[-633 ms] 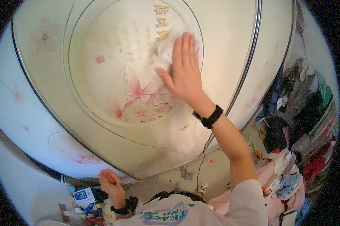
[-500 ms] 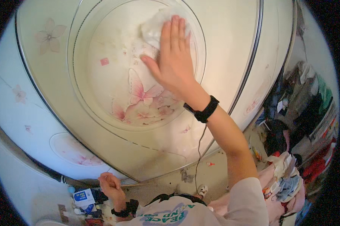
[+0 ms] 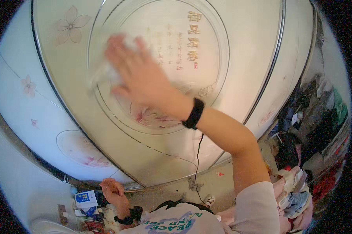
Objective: The person wipes the exterior sliding doors of a wardrobe using a spray bottle and a cloth.
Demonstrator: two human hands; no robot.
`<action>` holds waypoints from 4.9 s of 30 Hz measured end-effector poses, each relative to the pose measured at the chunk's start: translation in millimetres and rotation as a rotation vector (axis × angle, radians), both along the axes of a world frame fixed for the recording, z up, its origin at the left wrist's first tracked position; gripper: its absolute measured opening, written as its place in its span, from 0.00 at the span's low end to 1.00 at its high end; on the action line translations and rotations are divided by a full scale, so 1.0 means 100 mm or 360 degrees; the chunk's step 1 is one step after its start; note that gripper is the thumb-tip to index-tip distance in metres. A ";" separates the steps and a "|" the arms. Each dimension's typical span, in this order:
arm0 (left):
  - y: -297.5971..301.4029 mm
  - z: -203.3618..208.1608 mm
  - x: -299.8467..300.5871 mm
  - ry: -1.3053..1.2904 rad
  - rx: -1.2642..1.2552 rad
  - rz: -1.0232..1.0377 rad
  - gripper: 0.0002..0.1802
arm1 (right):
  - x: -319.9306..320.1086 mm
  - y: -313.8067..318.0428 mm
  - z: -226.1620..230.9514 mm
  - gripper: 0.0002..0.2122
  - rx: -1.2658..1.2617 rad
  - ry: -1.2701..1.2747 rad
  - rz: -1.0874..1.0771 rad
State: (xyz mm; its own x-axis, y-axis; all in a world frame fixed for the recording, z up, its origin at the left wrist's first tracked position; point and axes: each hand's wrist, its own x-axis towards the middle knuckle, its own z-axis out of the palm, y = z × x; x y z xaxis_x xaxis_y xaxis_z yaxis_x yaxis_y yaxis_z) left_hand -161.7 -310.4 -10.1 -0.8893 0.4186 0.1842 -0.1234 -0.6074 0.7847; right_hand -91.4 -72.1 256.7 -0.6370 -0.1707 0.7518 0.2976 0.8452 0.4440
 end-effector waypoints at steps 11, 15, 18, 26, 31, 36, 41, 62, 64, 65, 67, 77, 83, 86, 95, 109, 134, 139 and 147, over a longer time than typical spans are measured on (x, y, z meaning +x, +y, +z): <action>-0.07 -0.08 0.04 -0.0012 -0.0112 -0.0020 0.25 | -0.12 -0.30 -0.11 0.41 -0.0137 -0.0174 0.0055; -0.01 0.06 0.08 0.0043 -0.0070 -0.0022 0.27 | -0.10 -0.31 -0.60 0.41 -0.0112 -0.0422 0.0279; -0.02 0.04 0.04 0.0037 -0.0077 -0.0018 0.27 | -0.03 -0.17 -0.50 0.39 -0.0065 -0.0501 0.0184; -0.08 -0.02 0.04 0.0062 -0.0153 -0.0067 0.24 | 0.28 0.19 -0.10 0.40 0.0046 0.0393 -0.0189; 0.00 0.00 0.05 0.0044 -0.0243 -0.0089 0.27 | 0.28 0.02 -0.65 0.40 -0.0188 -0.0023 -0.0209; 0.06 0.05 0.05 0.0096 -0.0179 -0.0080 0.27 | 0.27 -0.11 -1.17 0.38 -0.0407 -0.0107 -0.0063; 0.07 0.05 0.08 0.0117 -0.0173 -0.0149 0.26 | 0.34 -0.16 -1.71 0.39 -0.0444 -0.0197 -0.0060; 0.25 0.11 0.10 0.0160 -0.0321 -0.0210 0.27 | 0.54 -0.02 -2.16 0.36 -0.0601 0.0136 -0.0286; 0.24 0.13 0.08 0.0167 -0.0282 -0.0234 0.28 | 0.57 -0.06 -2.30 0.35 -0.0651 -0.0108 -0.0266; 0.23 0.13 0.09 0.0164 -0.0287 -0.0228 0.28 | 0.58 -0.06 -2.36 0.35 -0.0656 -0.0112 -0.0260; 0.22 0.14 0.12 0.0143 -0.0397 -0.0176 0.28 | 0.56 -0.09 -2.38 0.34 -0.0625 -0.0249 -0.0211; 0.05 0.01 0.00 0.0176 -0.0202 -0.0142 0.26 | -0.13 -0.33 -1.49 0.36 -0.0459 0.0095 0.0076; 0.04 -0.01 -0.04 0.0193 -0.0251 -0.0094 0.26 | -0.31 -0.39 -1.58 0.35 -0.0672 0.0254 0.0340; 0.07 -0.01 -0.06 0.0229 -0.0276 -0.0116 0.26 | -0.14 -0.39 -1.92 0.34 -0.0812 0.0103 0.0301; 0.29 -0.02 -0.03 0.0251 -0.0311 -0.0327 0.25 | 0.71 -0.15 -2.74 0.32 -0.1024 -0.0001 -0.0189; 0.35 -0.02 0.00 0.0211 -0.0298 -0.0376 0.25 | 1.06 0.09 -2.58 0.27 -0.0783 0.0464 -0.0275; 0.35 0.01 0.07 0.0143 -0.0320 -0.0277 0.29 | 0.99 0.08 -2.44 0.24 -0.0602 0.0370 -0.0213; 0.45 0.04 0.23 0.0163 -0.0326 -0.0326 0.28 | 1.52 0.54 -2.34 0.21 -0.0278 0.0234 -0.0229; 0.48 0.06 0.30 0.0110 -0.0330 -0.0285 0.27 | 2.00 1.05 -1.67 0.19 0.0104 0.0140 -0.0245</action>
State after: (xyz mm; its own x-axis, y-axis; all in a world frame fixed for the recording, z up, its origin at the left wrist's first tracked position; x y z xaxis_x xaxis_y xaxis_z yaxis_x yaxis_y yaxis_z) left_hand -132.1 -262.7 -4.4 -0.7861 0.6031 0.1357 -0.1564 -0.4065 0.9002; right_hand 108.7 32.9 89.3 -0.5919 -0.1265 0.7961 0.4612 0.7568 0.4632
